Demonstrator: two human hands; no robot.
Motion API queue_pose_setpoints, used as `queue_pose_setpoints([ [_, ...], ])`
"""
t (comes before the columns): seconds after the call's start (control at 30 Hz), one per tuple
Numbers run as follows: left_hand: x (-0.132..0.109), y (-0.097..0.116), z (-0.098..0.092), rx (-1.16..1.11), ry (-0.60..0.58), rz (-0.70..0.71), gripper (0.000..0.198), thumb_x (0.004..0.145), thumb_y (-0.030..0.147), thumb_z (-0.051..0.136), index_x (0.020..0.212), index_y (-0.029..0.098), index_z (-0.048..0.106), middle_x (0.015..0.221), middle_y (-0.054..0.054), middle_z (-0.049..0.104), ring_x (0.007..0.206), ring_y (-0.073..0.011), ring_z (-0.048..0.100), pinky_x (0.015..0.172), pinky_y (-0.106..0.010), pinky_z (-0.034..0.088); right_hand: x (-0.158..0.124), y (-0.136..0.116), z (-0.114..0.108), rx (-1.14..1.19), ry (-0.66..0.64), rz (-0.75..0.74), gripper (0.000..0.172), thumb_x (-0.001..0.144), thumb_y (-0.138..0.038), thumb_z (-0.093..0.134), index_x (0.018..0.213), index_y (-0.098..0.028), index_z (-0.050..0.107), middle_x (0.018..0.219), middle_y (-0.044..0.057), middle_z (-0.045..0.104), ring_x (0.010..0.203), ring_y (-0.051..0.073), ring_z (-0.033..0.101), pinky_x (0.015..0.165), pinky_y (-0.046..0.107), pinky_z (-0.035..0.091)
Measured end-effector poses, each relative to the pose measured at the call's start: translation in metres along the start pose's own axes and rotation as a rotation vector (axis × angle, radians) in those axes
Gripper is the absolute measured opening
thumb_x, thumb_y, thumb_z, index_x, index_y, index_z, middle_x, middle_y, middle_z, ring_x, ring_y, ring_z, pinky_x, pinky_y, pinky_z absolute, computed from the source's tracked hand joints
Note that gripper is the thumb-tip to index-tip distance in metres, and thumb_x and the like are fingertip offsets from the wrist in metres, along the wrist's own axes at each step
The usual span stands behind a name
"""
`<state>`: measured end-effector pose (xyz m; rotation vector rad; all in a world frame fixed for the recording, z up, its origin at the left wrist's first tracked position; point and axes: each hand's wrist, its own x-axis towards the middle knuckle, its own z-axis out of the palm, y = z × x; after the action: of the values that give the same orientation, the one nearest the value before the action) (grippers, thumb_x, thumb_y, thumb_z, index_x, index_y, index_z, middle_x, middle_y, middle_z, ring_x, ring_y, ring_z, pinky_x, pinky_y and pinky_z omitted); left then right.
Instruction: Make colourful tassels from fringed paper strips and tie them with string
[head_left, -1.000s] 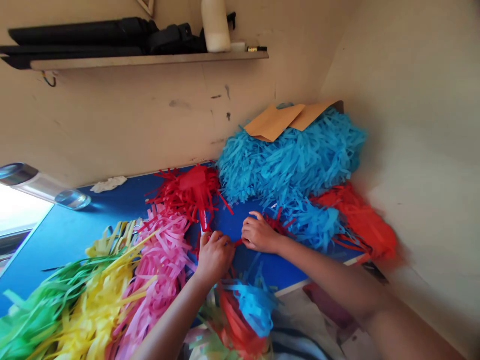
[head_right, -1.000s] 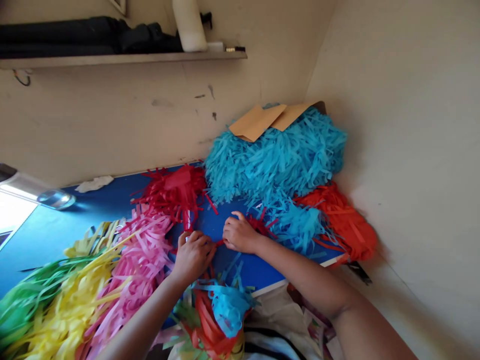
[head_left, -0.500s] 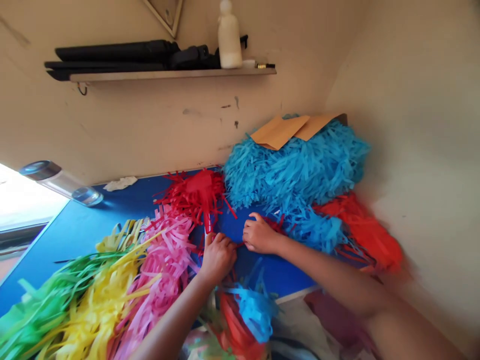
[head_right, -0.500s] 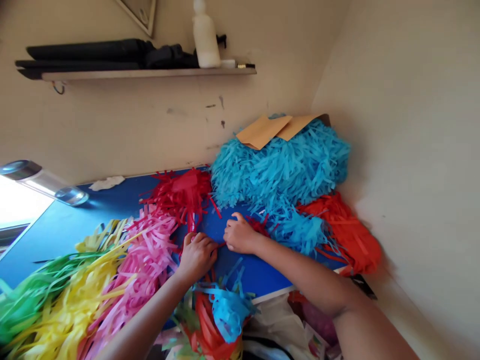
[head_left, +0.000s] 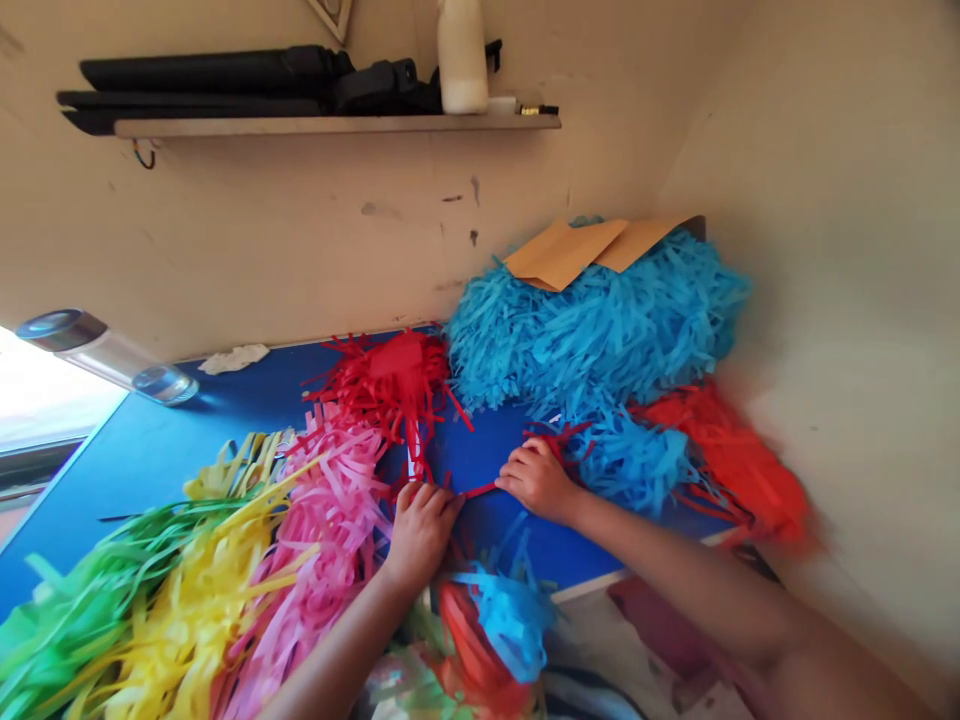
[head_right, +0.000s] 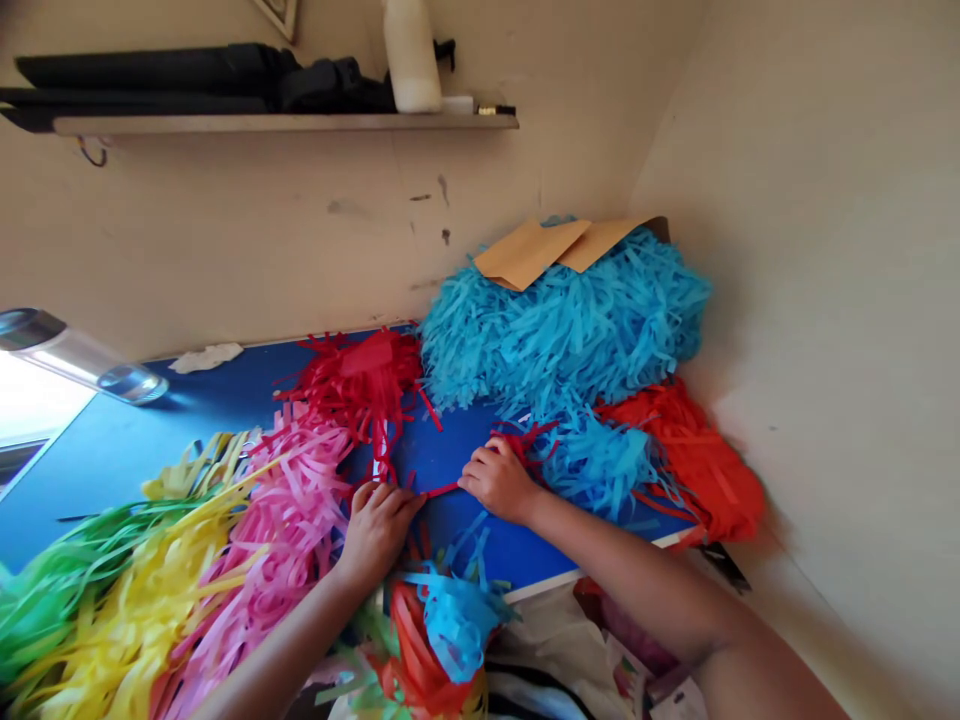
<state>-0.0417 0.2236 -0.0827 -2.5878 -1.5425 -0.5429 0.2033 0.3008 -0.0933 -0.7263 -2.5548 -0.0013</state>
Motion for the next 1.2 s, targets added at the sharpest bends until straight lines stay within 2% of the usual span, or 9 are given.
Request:
queue_pose_setpoints([
  [0.2, 0.002, -0.011, 0.001, -0.179, -0.06, -0.159, 0.024, 0.096, 0.028, 0.049, 0.093, 0.026, 0.073, 0.093, -0.003, 0.073, 0.089, -0.0208, 0.061, 0.085, -0.039, 0.039, -0.004, 0.015, 0.0, 0.257, -0.074, 0.296, 0.014, 0.081, -0.028, 0.078, 0.072, -0.02, 0.072, 0.087, 0.001, 0.07, 0.089, 0.017, 0.056, 0.082, 0.034, 0.03],
  [0.33, 0.005, -0.015, 0.0, -0.201, -0.083, -0.215, 0.022, 0.094, 0.033, 0.052, 0.088, 0.025, 0.072, 0.091, -0.003, 0.072, 0.091, -0.021, 0.061, 0.083, -0.037, 0.039, -0.006, 0.019, -0.004, 0.315, -0.107, 0.314, 0.005, 0.084, -0.024, 0.075, 0.079, -0.022, 0.074, 0.089, 0.001, 0.068, 0.09, 0.017, 0.055, 0.083, 0.034, 0.031],
  [0.53, 0.008, -0.013, -0.001, -0.183, -0.104, -0.296, 0.024, 0.093, 0.037, 0.054, 0.084, 0.023, 0.071, 0.086, -0.004, 0.07, 0.091, -0.0229, 0.061, 0.083, -0.04, 0.038, 0.0, 0.016, -0.007, 0.285, -0.148, 0.418, 0.012, 0.075, -0.021, 0.081, 0.07, -0.02, 0.07, 0.091, 0.0, 0.067, 0.091, 0.018, 0.055, 0.081, 0.033, 0.032],
  [0.8, 0.02, -0.011, -0.002, -0.126, -0.145, -0.318, 0.018, 0.087, 0.033, 0.058, 0.077, 0.022, 0.069, 0.08, -0.004, 0.068, 0.086, -0.0243, 0.059, 0.078, -0.04, 0.036, 0.008, 0.016, -0.012, 0.254, -0.255, 0.451, 0.013, 0.075, -0.021, 0.079, 0.067, -0.019, 0.069, 0.096, 0.001, 0.066, 0.093, 0.019, 0.053, 0.08, 0.033, 0.032],
  [0.9, 0.022, -0.008, -0.006, -0.109, -0.146, -0.201, 0.016, 0.089, 0.026, 0.057, 0.097, 0.028, 0.072, 0.09, -0.004, 0.071, 0.095, -0.025, 0.058, 0.088, -0.044, 0.034, 0.014, 0.02, -0.017, 0.242, -0.313, 0.448, 0.014, 0.074, -0.026, 0.081, 0.065, -0.022, 0.07, 0.097, 0.0, 0.065, 0.092, 0.019, 0.054, 0.078, 0.032, 0.033],
  [1.0, 0.022, -0.004, -0.01, -0.054, -0.135, 0.005, 0.032, 0.09, 0.017, 0.056, 0.109, 0.038, 0.069, 0.097, -0.002, 0.072, 0.101, -0.0251, 0.056, 0.095, -0.048, 0.03, 0.021, 0.018, -0.024, 0.205, -0.354, 0.456, 0.015, 0.073, -0.028, 0.081, 0.065, -0.022, 0.07, 0.094, 0.002, 0.066, 0.091, 0.02, 0.054, 0.079, 0.034, 0.034],
  [1.1, 0.024, 0.0, -0.013, 0.001, -0.14, 0.063, 0.031, 0.09, 0.015, 0.055, 0.106, 0.037, 0.071, 0.095, -0.003, 0.071, 0.099, -0.0251, 0.055, 0.095, -0.048, 0.032, 0.028, 0.006, -0.03, 0.119, -0.325, 0.344, 0.016, 0.077, -0.032, 0.079, 0.088, -0.024, 0.073, 0.106, 0.005, 0.067, 0.106, 0.025, 0.052, 0.09, 0.042, 0.032],
  [1.17, 0.026, 0.001, -0.014, 0.007, -0.148, 0.067, 0.029, 0.09, 0.017, 0.055, 0.105, 0.036, 0.071, 0.096, -0.003, 0.071, 0.098, -0.0247, 0.055, 0.094, -0.048, 0.033, 0.032, -0.005, -0.028, 0.028, -0.295, 0.121, 0.014, 0.086, -0.029, 0.07, 0.098, -0.024, 0.071, 0.109, 0.006, 0.068, 0.115, 0.027, 0.049, 0.097, 0.047, 0.028],
  [1.2, 0.027, 0.002, -0.014, 0.002, -0.146, 0.067, 0.028, 0.09, 0.018, 0.056, 0.104, 0.036, 0.072, 0.097, -0.003, 0.071, 0.098, -0.0247, 0.055, 0.094, -0.048, 0.033, 0.034, -0.01, -0.026, -0.023, -0.294, 0.005, 0.009, 0.09, -0.025, 0.064, 0.096, -0.022, 0.071, 0.105, 0.006, 0.069, 0.113, 0.025, 0.05, 0.099, 0.048, 0.026],
])
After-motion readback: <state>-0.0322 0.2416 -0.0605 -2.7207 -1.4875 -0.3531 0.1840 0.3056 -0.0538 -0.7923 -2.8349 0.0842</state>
